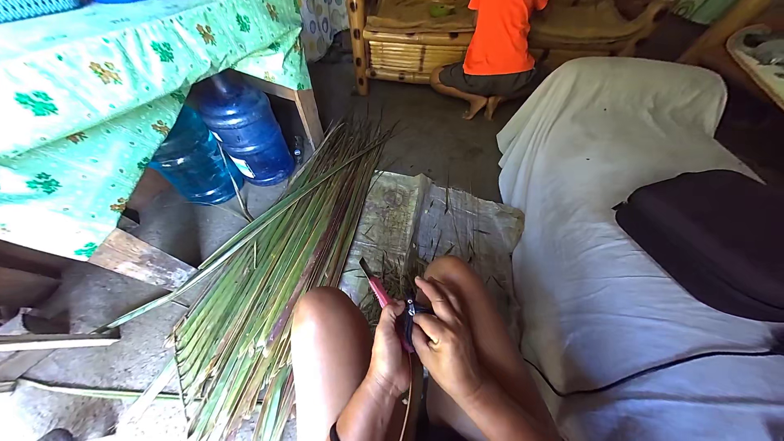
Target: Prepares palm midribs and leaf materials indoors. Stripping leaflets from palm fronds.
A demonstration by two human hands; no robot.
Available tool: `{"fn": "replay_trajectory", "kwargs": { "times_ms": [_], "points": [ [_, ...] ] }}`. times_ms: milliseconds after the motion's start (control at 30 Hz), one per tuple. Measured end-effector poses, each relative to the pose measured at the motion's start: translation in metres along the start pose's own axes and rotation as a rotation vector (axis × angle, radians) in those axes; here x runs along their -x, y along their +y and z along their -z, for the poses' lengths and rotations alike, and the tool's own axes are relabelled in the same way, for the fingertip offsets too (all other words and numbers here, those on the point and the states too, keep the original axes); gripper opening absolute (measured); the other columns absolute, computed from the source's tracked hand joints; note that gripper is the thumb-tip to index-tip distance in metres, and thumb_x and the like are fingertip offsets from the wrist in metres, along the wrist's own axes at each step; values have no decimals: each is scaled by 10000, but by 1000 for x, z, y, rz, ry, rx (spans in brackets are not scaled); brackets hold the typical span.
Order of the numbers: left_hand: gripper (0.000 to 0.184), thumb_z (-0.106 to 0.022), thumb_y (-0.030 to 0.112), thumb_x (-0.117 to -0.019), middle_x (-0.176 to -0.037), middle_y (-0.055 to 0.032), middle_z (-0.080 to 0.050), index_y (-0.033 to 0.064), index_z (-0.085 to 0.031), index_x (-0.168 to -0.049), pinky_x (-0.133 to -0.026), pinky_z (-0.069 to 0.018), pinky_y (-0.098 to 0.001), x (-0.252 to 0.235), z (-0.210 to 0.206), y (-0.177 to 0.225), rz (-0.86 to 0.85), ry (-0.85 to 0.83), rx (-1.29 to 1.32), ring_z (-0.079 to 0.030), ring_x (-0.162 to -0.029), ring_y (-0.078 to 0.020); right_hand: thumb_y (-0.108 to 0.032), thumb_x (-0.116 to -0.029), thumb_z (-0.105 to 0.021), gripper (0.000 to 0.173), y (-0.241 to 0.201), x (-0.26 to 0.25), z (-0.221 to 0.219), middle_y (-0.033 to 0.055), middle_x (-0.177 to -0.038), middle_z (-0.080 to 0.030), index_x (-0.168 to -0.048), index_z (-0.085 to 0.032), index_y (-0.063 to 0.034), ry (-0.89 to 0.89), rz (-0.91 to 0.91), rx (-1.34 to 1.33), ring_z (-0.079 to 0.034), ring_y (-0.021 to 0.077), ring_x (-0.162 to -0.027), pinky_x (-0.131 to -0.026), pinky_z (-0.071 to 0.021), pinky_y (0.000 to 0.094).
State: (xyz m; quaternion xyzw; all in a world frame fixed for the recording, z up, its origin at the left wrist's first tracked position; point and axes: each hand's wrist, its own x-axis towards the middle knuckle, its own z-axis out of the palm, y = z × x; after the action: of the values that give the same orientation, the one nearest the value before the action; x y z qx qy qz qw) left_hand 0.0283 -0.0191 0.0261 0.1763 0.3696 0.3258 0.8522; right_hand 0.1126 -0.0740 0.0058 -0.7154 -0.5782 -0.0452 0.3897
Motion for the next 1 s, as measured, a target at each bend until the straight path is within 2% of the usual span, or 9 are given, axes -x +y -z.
{"fn": "replay_trajectory", "kwargs": {
  "times_ms": [167, 300, 367, 433, 500, 600, 767, 867, 1000],
  "points": [
    [407, -269, 235, -1076, -753, -76, -682, 69, -606, -920, -610, -591, -299, -1, 6, 3, 41, 11, 5, -694, -682, -152, -82, -814, -672, 67, 10, -5, 23, 154, -1198, -709, -753, -679, -54, 45, -66, -387, -613, 228, -1262, -1069, -498, 329],
    [456, -252, 293, -1045, -859, -153, -723, 55, -632, -963, -699, -616, -475, -1, 14, 2, 126, -85, 26, -728, -801, -285, -65, -911, -587, 124, 27, -13, 61, 41, -1084, -741, -873, -673, -146, 48, -357, -1042, -734, 127, -820, -691, -633, 290],
    [426, -272, 276, -1023, -861, -132, -729, 70, -641, -963, -692, -620, -447, -1, 15, 0, 110, -114, 4, -733, -804, -259, -86, -912, -491, 185, 36, -17, 75, 19, -959, -758, -900, -650, -179, 37, -494, -1231, -683, 87, -611, -522, -573, 236],
    [409, -293, 279, -1013, -867, -127, -725, 74, -644, -961, -697, -616, -448, -2, 18, -3, 106, -126, 3, -729, -812, -254, -101, -906, -430, 255, 40, -16, 82, -12, -851, -736, -917, -676, -169, -30, -558, -1245, -617, 33, -541, -476, -511, 180],
    [412, -294, 273, -1022, -844, -113, -728, 84, -650, -934, -688, -617, -428, -2, 17, -3, 96, -123, 29, -731, -792, -234, -61, -907, -522, 227, 35, -12, 83, -60, -745, -694, -888, -737, -132, -129, -505, -1043, -571, -25, -548, -495, -471, 137],
    [409, -275, 226, -1035, -794, -73, -721, 87, -638, -908, -653, -611, -319, 1, 11, -3, 61, -108, 51, -723, -737, -153, -96, -874, -636, 160, 15, -4, 75, -20, -801, -713, -905, -791, -73, -302, -233, -483, -640, -13, -728, -673, -536, 146],
    [370, -275, 193, -1054, -799, -42, -713, 92, -616, -950, -702, -603, -279, 5, 5, -4, 12, -76, 31, -714, -757, -109, -137, -865, -685, 106, -7, -13, 65, 83, -740, -689, -835, -772, -85, -493, -14, 184, -705, 238, -678, -548, -556, 417],
    [359, -267, 185, -1068, -815, -44, -711, 84, -602, -986, -714, -598, -268, 7, 3, -5, -6, -68, 34, -711, -772, -104, -129, -888, -706, 107, -21, -23, 63, 114, -769, -692, -819, -745, -58, -633, -1, 381, -709, 273, -705, -553, -542, 429],
    [342, -270, 166, -1083, -823, -34, -701, 83, -591, -1001, -746, -592, -252, 10, 1, -3, -15, -55, 39, -703, -786, -90, -32, -755, -747, 43, -31, -21, 48, 82, -725, -687, -769, -732, -70, -544, 75, 560, -700, 234, -653, -498, -519, 365]
  ]
}}
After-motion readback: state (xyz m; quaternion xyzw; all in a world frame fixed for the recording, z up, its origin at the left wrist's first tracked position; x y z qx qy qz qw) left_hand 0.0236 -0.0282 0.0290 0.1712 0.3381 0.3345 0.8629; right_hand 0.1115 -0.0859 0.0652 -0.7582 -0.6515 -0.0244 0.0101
